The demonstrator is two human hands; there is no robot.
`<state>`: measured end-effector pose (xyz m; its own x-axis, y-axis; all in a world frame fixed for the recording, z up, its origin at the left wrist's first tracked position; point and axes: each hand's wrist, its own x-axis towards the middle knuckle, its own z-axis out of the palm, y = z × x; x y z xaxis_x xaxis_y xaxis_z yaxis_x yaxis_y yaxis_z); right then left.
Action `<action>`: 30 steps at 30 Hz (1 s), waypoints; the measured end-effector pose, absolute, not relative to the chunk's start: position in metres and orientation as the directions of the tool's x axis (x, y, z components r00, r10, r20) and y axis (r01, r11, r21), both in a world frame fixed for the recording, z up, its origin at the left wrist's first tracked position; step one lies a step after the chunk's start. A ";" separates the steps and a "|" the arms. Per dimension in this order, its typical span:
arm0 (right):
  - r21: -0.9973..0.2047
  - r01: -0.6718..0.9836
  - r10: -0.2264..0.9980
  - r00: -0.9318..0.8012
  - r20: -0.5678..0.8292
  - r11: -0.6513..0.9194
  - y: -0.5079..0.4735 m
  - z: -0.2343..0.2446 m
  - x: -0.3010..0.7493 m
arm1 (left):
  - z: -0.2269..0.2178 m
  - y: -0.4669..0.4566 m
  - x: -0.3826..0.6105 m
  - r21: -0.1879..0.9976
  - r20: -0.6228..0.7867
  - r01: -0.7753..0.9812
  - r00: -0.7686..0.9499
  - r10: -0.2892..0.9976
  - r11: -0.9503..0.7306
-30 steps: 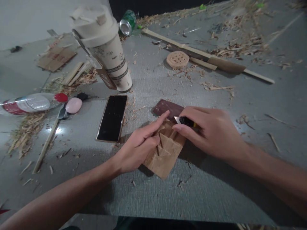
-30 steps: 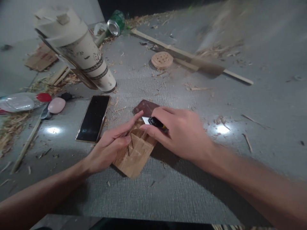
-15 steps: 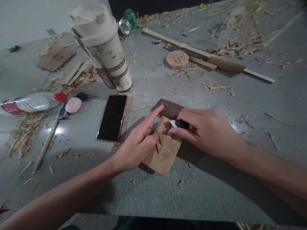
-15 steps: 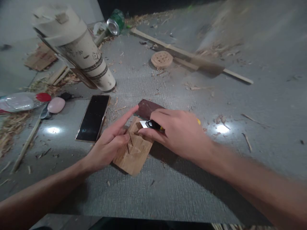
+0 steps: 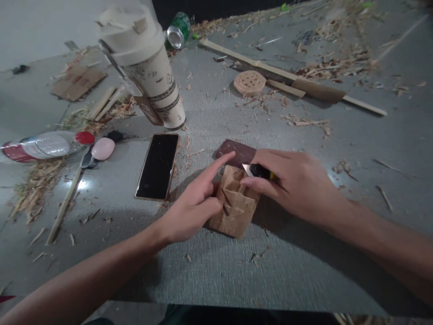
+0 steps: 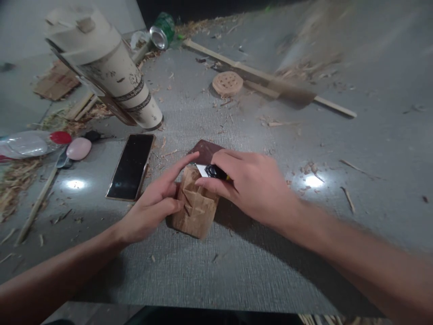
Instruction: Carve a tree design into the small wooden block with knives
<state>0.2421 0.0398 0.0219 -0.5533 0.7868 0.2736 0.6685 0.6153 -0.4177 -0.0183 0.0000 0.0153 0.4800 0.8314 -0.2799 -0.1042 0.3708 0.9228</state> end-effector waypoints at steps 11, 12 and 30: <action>-0.538 0.498 0.732 -0.490 0.474 0.681 0.032 0.035 0.238 | 0.017 -0.005 -0.015 0.807 -0.294 -0.190 0.691 0.660 0.559; -0.524 0.514 0.734 -0.480 0.480 0.679 0.032 0.033 0.239 | 0.015 -0.004 -0.014 0.789 -0.298 -0.232 0.666 0.684 0.569; -0.342 0.846 0.898 -0.306 0.317 0.409 0.055 0.006 0.251 | 0.010 0.003 -0.007 0.766 -0.268 -0.479 0.369 0.890 0.429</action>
